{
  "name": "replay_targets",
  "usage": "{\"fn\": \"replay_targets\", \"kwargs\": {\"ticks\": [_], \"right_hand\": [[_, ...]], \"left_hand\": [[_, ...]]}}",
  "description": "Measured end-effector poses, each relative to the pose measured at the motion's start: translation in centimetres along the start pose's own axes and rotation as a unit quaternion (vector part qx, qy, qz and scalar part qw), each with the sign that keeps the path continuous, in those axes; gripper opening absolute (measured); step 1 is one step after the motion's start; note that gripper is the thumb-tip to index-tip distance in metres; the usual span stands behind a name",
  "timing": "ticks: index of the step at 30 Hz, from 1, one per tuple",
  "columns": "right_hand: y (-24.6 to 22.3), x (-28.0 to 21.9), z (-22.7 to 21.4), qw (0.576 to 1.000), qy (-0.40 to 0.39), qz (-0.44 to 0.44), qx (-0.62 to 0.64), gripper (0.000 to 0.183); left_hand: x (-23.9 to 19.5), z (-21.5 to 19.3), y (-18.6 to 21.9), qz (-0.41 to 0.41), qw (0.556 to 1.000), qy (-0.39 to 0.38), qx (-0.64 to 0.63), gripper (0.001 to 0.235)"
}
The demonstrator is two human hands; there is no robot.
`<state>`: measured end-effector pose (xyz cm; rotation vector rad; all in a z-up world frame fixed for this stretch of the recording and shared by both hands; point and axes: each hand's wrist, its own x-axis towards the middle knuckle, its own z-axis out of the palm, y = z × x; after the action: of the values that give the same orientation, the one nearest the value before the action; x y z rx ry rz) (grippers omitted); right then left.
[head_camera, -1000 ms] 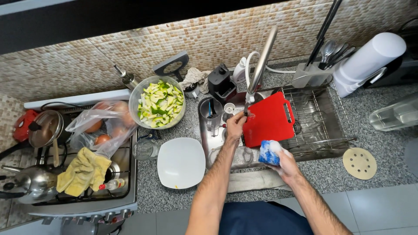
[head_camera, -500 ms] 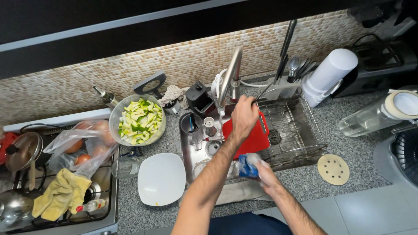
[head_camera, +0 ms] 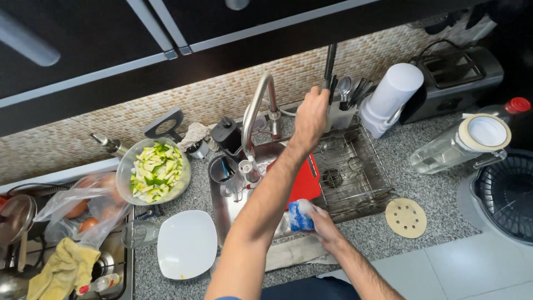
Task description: Washing various kitchen items including a cutting board and utensils in a sink using a sponge.
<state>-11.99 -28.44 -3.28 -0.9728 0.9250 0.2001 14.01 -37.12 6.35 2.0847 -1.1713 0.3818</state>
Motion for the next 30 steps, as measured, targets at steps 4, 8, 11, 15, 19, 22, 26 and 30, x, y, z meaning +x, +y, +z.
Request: {"fn": "replay_targets", "kwargs": {"ticks": [4, 8, 11, 15, 19, 22, 26, 30], "right_hand": [[1.6, 3.1, 0.4, 0.999, -0.028, 0.011, 0.009, 0.055], [2.4, 4.0, 2.0, 0.995, -0.086, -0.037, 0.025, 0.038], [3.6, 4.9, 3.5, 0.997, -0.077, 0.021, -0.009, 0.049], [2.6, 2.3, 6.8, 0.996, -0.052, 0.050, -0.049, 0.061], [5.0, 2.8, 7.4, 1.000, 0.012, 0.012, 0.007, 0.069], [4.4, 0.8, 6.7, 0.998, 0.008, 0.047, -0.036, 0.060], [5.2, -1.3, 5.4, 0.998, 0.045, 0.038, -0.002, 0.058], [5.5, -3.9, 5.4, 0.997, 0.071, 0.027, 0.012, 0.059]], "left_hand": [[-9.8, -6.7, 2.1, -0.101, 0.989, -0.020, -0.104, 0.029], [-23.7, -9.6, -1.9, -0.202, 0.976, -0.046, -0.073, 0.018], [-29.8, -14.2, -5.8, -0.402, 0.906, -0.129, -0.010, 0.028], [-31.2, -15.8, -15.0, -0.452, 0.884, -0.098, 0.065, 0.025], [-31.1, -10.3, -26.5, -0.476, 0.872, -0.105, 0.037, 0.025], [-25.5, -13.2, -24.4, -0.440, 0.880, -0.155, 0.089, 0.026], [-24.4, -8.7, -27.6, -0.355, 0.916, -0.125, 0.141, 0.020], [-26.1, -7.1, -27.3, -0.276, 0.924, -0.098, 0.245, 0.014]]}}
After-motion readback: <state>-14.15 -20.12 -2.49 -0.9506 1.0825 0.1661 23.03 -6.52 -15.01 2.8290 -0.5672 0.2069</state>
